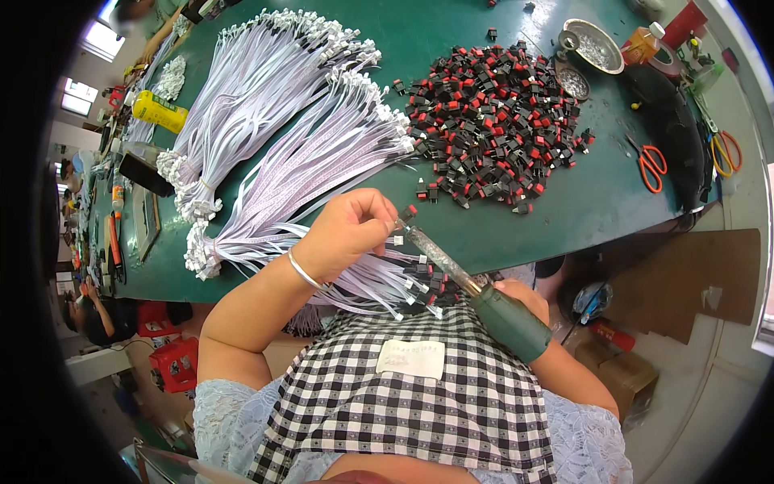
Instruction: The person uses a green heat gun to apply heat to the ends of white wires while holding small red and black plastic connectors. They repeatedly pick up a wire, position a connector, apply heat with the tool, and place the finished assembly onto a growing pile on the table.
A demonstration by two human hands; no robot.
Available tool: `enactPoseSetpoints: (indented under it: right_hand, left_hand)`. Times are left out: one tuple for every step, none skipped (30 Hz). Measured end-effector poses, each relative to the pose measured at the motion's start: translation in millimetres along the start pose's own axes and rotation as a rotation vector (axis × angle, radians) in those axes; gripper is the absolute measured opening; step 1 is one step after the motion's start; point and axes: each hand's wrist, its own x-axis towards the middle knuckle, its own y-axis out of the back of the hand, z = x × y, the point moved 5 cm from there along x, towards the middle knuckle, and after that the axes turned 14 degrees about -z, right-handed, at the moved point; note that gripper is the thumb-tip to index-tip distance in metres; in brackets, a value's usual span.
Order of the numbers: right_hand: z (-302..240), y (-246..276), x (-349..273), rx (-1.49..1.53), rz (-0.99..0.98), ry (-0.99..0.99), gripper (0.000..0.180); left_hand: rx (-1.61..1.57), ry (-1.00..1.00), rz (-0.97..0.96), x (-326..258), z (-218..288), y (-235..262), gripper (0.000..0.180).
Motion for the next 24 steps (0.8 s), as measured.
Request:
enactPoseSetpoints:
  right_hand:
    - [4, -2, -2, -0.025, -0.003, -0.026, 0.046]
    - [9, -3, -3, -0.049, -0.007, -0.052, 0.046]
    - [11, -4, -4, -0.051, -0.002, -0.041, 0.046]
    - [16, -7, -5, -0.069, -0.006, -0.026, 0.046]
    - [22, -9, -7, -0.087, -0.009, -0.011, 0.046]
    - [28, -13, -7, -0.123, -0.022, 0.007, 0.046]
    - [32, -15, -10, -0.155, -0.032, 0.019, 0.046]
    - [36, -17, -13, -0.187, -0.041, 0.031, 0.046]
    - [32, -17, -11, -0.212, -0.051, 0.041, 0.046]
    - [22, -14, -6, -0.189, -0.027, 0.064, 0.046]
    - [13, -11, -2, -0.166, -0.003, 0.087, 0.046]
    - [-6, -6, 7, -0.092, 0.054, 0.125, 0.046]
    - [-12, -3, 10, -0.050, 0.063, 0.142, 0.045]
    - [-18, 0, 13, -0.008, 0.070, 0.159, 0.044]
    - [-18, 1, 14, 0.000, 0.030, 0.155, 0.043]
    - [-15, 2, 12, 0.114, 0.010, 0.136, 0.039]
    - [-11, 3, 11, 0.229, -0.005, 0.115, 0.035]
    - [-9, 4, 10, 0.450, 0.003, 0.079, 0.030]
    - [-7, 6, 10, 0.588, 0.044, 0.002, 0.027]
    - [-6, 9, 11, 0.728, 0.099, -0.071, 0.026]
    - [-25, 20, 27, 0.785, 0.186, -0.184, 0.026]
    - [-38, 24, 38, 0.841, 0.274, -0.297, 0.027]
    - [-51, 27, 44, 0.793, 0.339, -0.069, 0.027]
    - [-58, 28, 55, 0.872, 0.273, 0.174, 0.027]
  left_hand:
    - [0.002, 0.000, 0.003, 0, 0, 0, 0.007]
    - [0.003, 0.000, 0.007, 0, 0, 0, 0.008]
    - [0.007, 0.002, 0.009, 0, 0, 0, 0.008]
    - [0.008, 0.003, 0.007, 1, 1, 0, 0.008]
    - [0.010, 0.005, 0.005, 1, 1, 0, 0.008]
    - [0.011, 0.006, 0.002, 1, 1, 0, 0.008]
    - [0.007, 0.003, 0.000, 2, 0, 0, 0.008]
    - [0.004, 0.000, -0.003, 3, -1, 0, 0.008]
    - [0.001, -0.002, 0.000, 3, -2, 1, 0.007]
    - [0.008, -0.003, 0.002, 3, -2, 1, 0.007]
    - [0.015, -0.004, 0.004, 3, -2, 1, 0.007]
    - [0.021, -0.005, 0.005, 3, -2, 2, 0.007]
    - [0.020, 0.000, 0.008, 3, -3, 2, 0.007]
    - [0.019, 0.005, 0.012, 3, -3, 2, 0.007]
    - [0.017, 0.010, 0.012, 3, -2, 2, 0.007]
    - [0.022, 0.010, 0.014, 3, -1, 1, 0.007]
    - [0.025, 0.009, 0.016, 2, 0, 1, 0.006]
    - [0.031, 0.008, 0.017, 2, 1, 1, 0.006]
    - [0.024, 0.004, 0.009, 2, 1, 1, 0.006]
    - [0.017, 0.001, 0.001, 2, 1, 2, 0.006]
    - [0.011, -0.001, -0.005, 1, 0, 2, 0.006]
    - [0.020, -0.007, -0.010, -1, 2, 2, 0.005]
    - [0.033, -0.012, -0.026, -1, 3, 0, 0.004]
    - [0.043, -0.019, -0.035, -3, 5, -1, 0.003]
